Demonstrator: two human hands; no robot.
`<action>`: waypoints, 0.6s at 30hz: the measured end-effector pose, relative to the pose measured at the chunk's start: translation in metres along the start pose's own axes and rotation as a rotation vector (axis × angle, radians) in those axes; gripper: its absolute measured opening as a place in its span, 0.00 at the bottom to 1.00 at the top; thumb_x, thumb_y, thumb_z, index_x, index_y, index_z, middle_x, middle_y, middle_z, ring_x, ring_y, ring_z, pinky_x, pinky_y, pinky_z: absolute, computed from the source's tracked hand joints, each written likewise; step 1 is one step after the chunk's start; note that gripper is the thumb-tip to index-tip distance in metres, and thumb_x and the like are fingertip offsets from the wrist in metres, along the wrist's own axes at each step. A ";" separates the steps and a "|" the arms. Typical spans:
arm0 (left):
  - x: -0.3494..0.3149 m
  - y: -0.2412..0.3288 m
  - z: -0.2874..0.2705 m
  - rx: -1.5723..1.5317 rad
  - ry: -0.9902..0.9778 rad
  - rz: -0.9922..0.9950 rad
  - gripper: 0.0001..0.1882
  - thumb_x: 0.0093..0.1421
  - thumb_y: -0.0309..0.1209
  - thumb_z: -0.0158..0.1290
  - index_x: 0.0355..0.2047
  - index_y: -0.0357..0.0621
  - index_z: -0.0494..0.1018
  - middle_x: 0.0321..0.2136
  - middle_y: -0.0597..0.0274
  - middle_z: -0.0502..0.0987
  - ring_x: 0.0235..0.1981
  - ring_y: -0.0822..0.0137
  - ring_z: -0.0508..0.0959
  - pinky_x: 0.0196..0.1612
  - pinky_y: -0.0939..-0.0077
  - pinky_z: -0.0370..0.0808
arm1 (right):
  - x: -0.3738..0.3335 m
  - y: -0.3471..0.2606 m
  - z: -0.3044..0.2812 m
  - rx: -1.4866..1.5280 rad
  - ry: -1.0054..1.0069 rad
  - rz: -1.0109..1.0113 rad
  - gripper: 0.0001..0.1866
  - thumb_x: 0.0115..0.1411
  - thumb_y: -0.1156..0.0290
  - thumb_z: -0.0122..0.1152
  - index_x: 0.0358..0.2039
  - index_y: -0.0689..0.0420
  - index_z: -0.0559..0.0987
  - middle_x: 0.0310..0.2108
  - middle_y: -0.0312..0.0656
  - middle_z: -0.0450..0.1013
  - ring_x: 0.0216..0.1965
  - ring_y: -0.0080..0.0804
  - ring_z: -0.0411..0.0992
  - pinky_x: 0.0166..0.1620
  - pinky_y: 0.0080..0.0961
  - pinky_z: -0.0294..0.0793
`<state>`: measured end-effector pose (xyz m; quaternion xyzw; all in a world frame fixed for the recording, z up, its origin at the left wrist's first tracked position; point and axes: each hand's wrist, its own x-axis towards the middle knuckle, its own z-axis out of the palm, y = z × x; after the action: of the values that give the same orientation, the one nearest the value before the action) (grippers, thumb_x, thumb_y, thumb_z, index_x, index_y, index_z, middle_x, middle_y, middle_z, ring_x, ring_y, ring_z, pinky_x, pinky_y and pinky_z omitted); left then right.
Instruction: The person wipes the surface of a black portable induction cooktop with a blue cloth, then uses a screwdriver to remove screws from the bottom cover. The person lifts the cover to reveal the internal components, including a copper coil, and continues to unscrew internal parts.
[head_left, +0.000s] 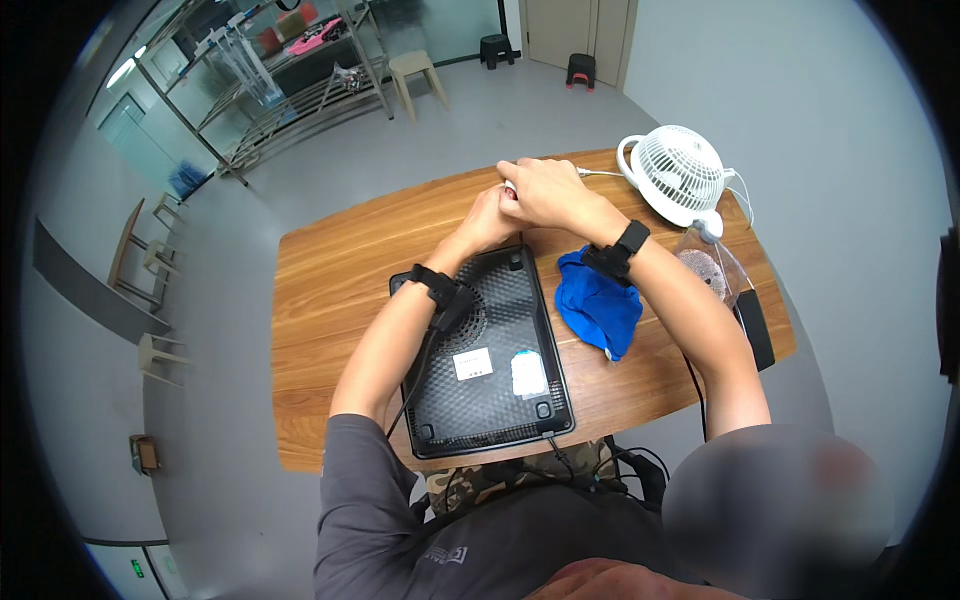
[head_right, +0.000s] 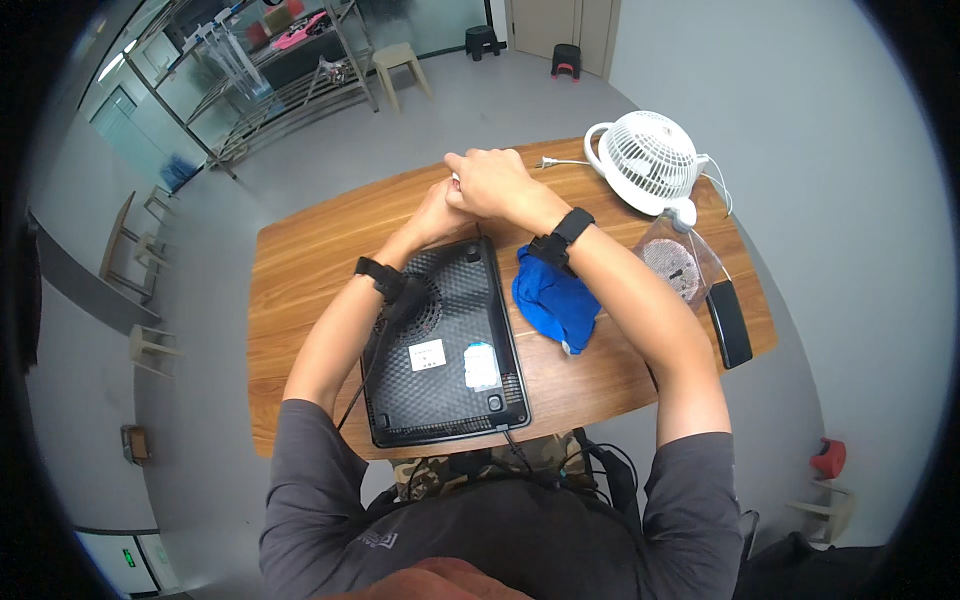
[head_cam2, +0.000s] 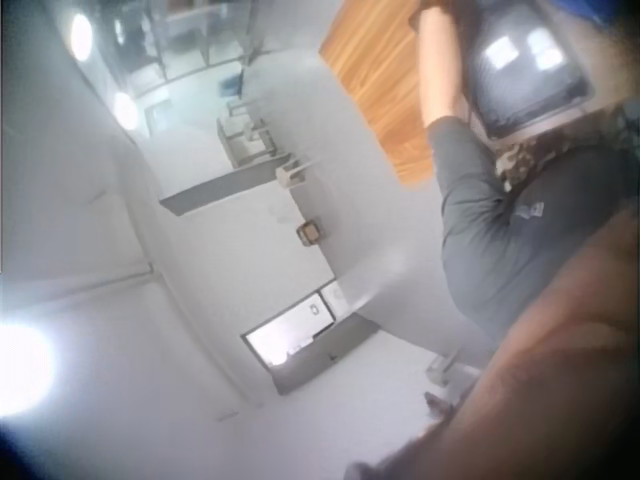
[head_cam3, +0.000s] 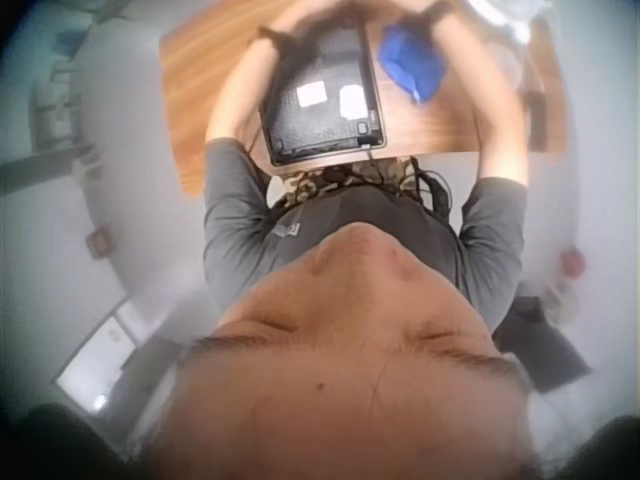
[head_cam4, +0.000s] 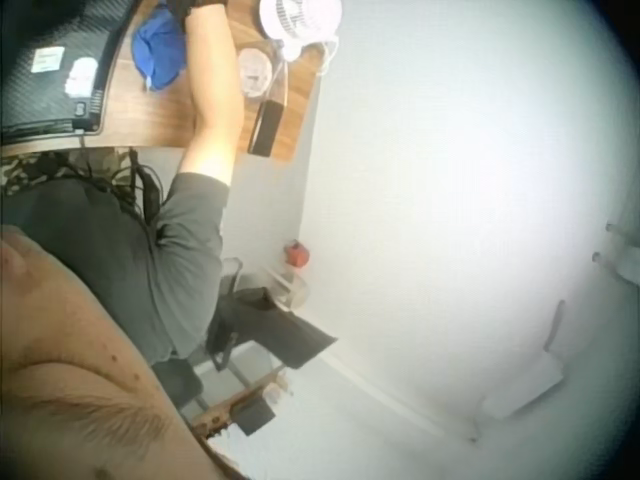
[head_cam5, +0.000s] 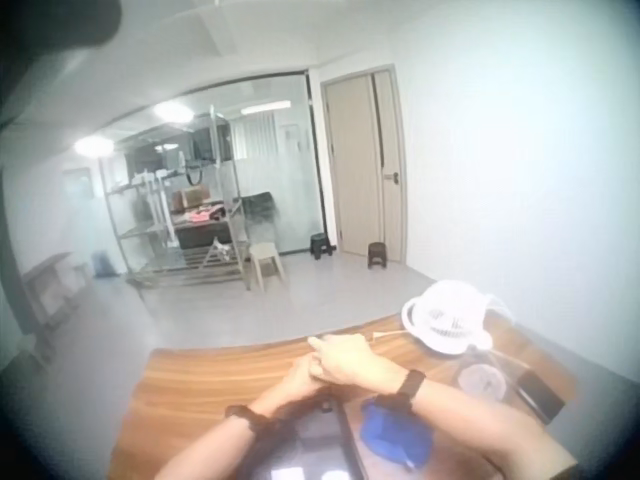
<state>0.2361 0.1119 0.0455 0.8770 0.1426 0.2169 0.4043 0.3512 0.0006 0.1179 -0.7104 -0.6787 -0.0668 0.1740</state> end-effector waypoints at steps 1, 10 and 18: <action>-0.001 -0.003 -0.003 -0.097 -0.032 0.042 0.14 0.55 0.34 0.65 0.37 0.37 0.79 0.33 0.52 0.84 0.38 0.51 0.84 0.44 0.58 0.78 | -0.002 -0.001 -0.003 0.019 -0.017 -0.031 0.20 0.59 0.56 0.56 0.42 0.60 0.76 0.35 0.54 0.79 0.37 0.59 0.79 0.41 0.52 0.78; -0.002 0.000 -0.006 0.008 -0.127 -0.028 0.11 0.53 0.29 0.66 0.35 0.37 0.80 0.29 0.53 0.83 0.30 0.62 0.82 0.37 0.64 0.78 | 0.005 0.003 -0.010 -0.072 -0.120 0.078 0.20 0.60 0.54 0.57 0.38 0.62 0.77 0.24 0.54 0.79 0.30 0.59 0.79 0.36 0.53 0.77; 0.003 -0.002 -0.012 -0.043 -0.249 0.033 0.15 0.53 0.29 0.65 0.39 0.36 0.77 0.34 0.47 0.83 0.38 0.53 0.83 0.42 0.58 0.77 | -0.004 0.010 -0.006 0.042 -0.083 -0.084 0.21 0.59 0.54 0.59 0.41 0.60 0.77 0.26 0.55 0.79 0.31 0.60 0.78 0.36 0.54 0.77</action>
<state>0.2324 0.1220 0.0515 0.8906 0.0721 0.1158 0.4339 0.3622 -0.0060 0.1207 -0.6796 -0.7159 -0.0303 0.1573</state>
